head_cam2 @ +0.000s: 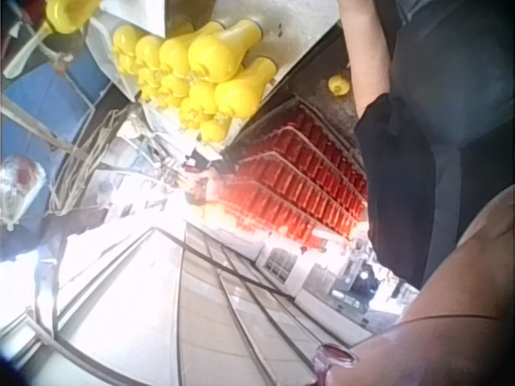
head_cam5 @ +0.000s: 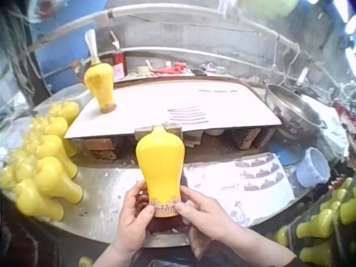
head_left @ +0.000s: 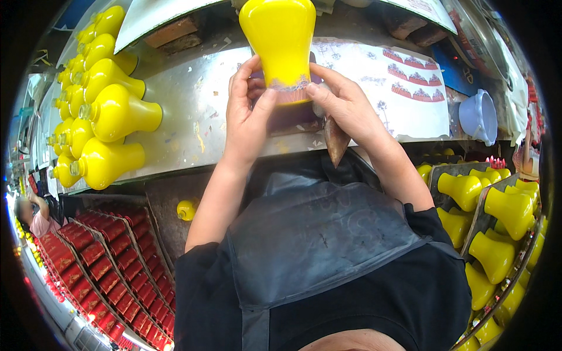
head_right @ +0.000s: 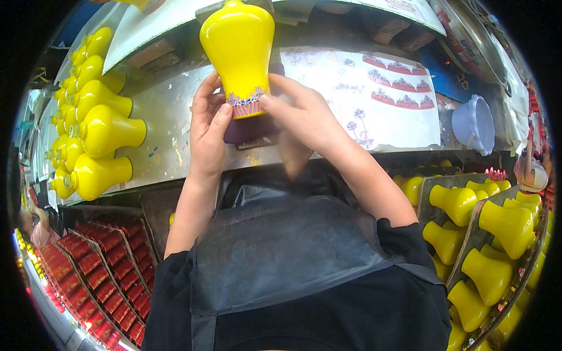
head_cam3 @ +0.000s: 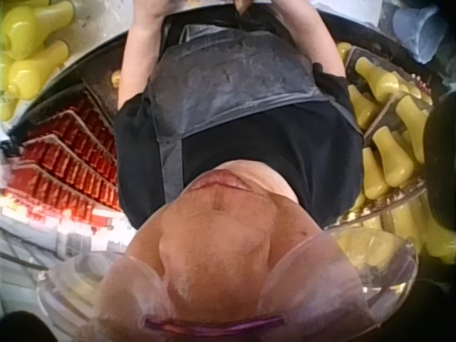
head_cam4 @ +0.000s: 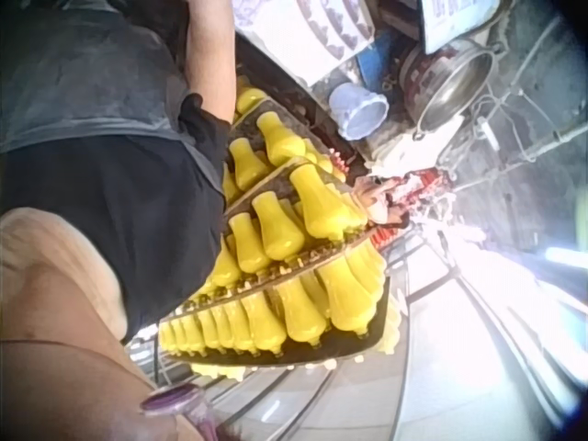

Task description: The person applies adhesive labels to the necks and bodies of yellow plastic bottles. They peel labels from a sheet, align and smooth them onto each bottle, and place finished bottles aside on the work surface.

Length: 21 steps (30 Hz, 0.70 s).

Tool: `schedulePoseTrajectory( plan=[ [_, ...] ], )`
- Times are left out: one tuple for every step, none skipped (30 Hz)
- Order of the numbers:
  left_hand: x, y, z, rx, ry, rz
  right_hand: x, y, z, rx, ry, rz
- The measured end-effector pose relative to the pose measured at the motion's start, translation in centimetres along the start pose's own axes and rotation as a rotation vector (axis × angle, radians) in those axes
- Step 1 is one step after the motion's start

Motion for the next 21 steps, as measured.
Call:
schedulePoseTrajectory(
  plan=[
    [-0.01, 0.09, 0.00, -0.009, -0.010, -0.001, -0.13, 0.08, -0.14, 0.001, 0.013, 0.003],
    [-0.05, 0.18, -0.01, -0.019, -0.015, -0.002, -0.27, 0.11, -0.25, -0.001, 0.019, 0.011],
    [-0.10, 0.26, -0.02, -0.030, -0.020, -0.002, -0.38, 0.15, -0.34, 0.000, 0.013, 0.020],
    [-0.15, 0.34, -0.05, -0.036, -0.025, -0.006, -0.47, 0.20, -0.40, -0.004, 0.001, 0.033],
    [-0.18, 0.43, -0.07, -0.041, -0.031, -0.011, -0.56, 0.23, -0.44, -0.008, -0.010, 0.046],
    [-0.21, 0.51, -0.10, -0.046, -0.036, -0.015, -0.66, 0.26, -0.45, -0.014, -0.008, 0.047],
    [-0.22, 0.58, -0.11, -0.050, -0.040, -0.006, -0.75, 0.30, -0.44, -0.020, -0.005, 0.048],
    [-0.23, 0.63, -0.09, -0.055, -0.043, 0.002, -0.84, 0.33, -0.41, -0.028, 0.004, 0.059],
    [-0.25, 0.64, -0.06, -0.062, -0.044, 0.009, -0.82, 0.36, -0.38, -0.028, -0.013, 0.060],
    [-0.23, 0.65, -0.04, -0.057, -0.053, 0.010, -0.80, 0.38, -0.34, -0.028, -0.024, 0.070],
    [-0.23, 0.64, 0.00, -0.054, -0.060, 0.010, -0.77, 0.38, -0.32, -0.028, -0.035, 0.080],
    [-0.24, 0.62, 0.05, -0.051, -0.059, 0.008, -0.80, 0.34, -0.26, -0.028, -0.022, 0.057],
    [-0.24, 0.59, 0.10, -0.044, -0.062, 0.005, -0.81, 0.29, -0.21, -0.027, -0.010, 0.034],
    [-0.28, 0.56, 0.13, -0.036, -0.057, 0.000, -0.81, 0.21, -0.20, -0.027, 0.003, 0.010],
    [-0.31, 0.56, 0.15, -0.027, -0.052, -0.005, -0.77, 0.18, -0.21, -0.006, 0.004, -0.020],
    [-0.36, 0.59, 0.14, -0.020, -0.035, -0.022, -0.71, 0.12, -0.24, 0.015, 0.007, -0.051],
    [-0.42, 0.66, 0.13, -0.014, -0.018, -0.040, -0.60, 0.04, -0.24, 0.028, -0.002, -0.084],
    [-0.49, 0.75, 0.12, -0.007, -0.001, -0.057, -0.59, 0.02, -0.23, 0.038, 0.025, -0.081],
    [-0.48, 0.82, 0.11, -0.023, -0.008, -0.083, -0.52, -0.08, -0.21, 0.040, 0.040, -0.080],
    [-0.46, 0.96, 0.11, -0.039, -0.015, -0.110, -0.46, -0.17, -0.18, 0.041, 0.054, -0.079],
    [-0.46, 1.06, 0.09, -0.055, -0.021, -0.136, -0.44, -0.45, -0.15, 0.046, 0.091, -0.080]
  ],
)
Point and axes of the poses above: each hand's wrist, its own z-axis away from the middle knuckle, its own y-axis out of the palm, x = y × z, the point moved 3 cm from there along -z, towards the middle knuckle, and after that the axes turned 1 degree about x, right-handed, at the moved point
